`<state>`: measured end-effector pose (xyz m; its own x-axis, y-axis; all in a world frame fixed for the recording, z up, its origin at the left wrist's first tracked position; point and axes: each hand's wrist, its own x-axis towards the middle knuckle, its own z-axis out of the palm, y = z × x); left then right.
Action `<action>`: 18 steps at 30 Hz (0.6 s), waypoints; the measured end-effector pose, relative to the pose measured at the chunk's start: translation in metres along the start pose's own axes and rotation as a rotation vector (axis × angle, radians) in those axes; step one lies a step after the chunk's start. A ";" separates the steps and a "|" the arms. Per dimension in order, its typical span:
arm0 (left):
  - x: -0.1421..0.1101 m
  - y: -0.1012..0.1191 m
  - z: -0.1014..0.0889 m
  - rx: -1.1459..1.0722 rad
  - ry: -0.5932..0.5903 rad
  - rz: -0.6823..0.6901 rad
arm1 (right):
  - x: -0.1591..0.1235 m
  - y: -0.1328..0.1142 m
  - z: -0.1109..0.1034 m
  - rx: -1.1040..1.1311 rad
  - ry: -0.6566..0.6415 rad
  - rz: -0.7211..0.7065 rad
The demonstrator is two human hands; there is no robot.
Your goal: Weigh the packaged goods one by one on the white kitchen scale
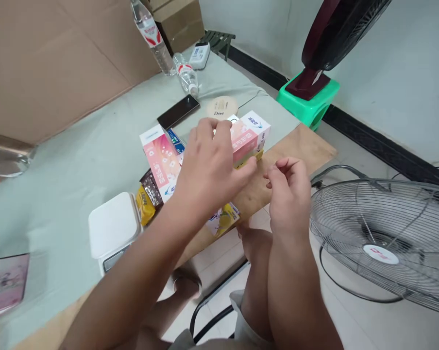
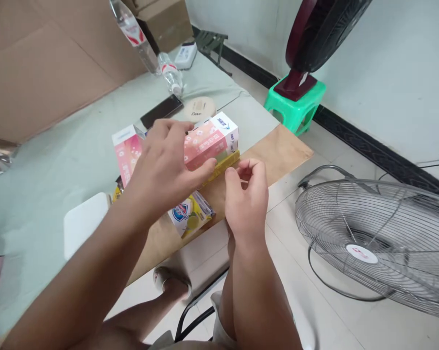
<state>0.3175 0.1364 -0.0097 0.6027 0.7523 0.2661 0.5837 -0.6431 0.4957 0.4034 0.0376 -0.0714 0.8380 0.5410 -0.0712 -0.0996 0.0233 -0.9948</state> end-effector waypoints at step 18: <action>0.182 -0.056 0.052 0.325 -0.472 -0.425 | 0.000 -0.005 -0.003 0.052 0.056 0.084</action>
<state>0.4226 0.3024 -0.0321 0.4151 0.8523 -0.3183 0.9089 -0.3733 0.1857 0.4054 0.0349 -0.0668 0.8540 0.4953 -0.1592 -0.1967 0.0241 -0.9802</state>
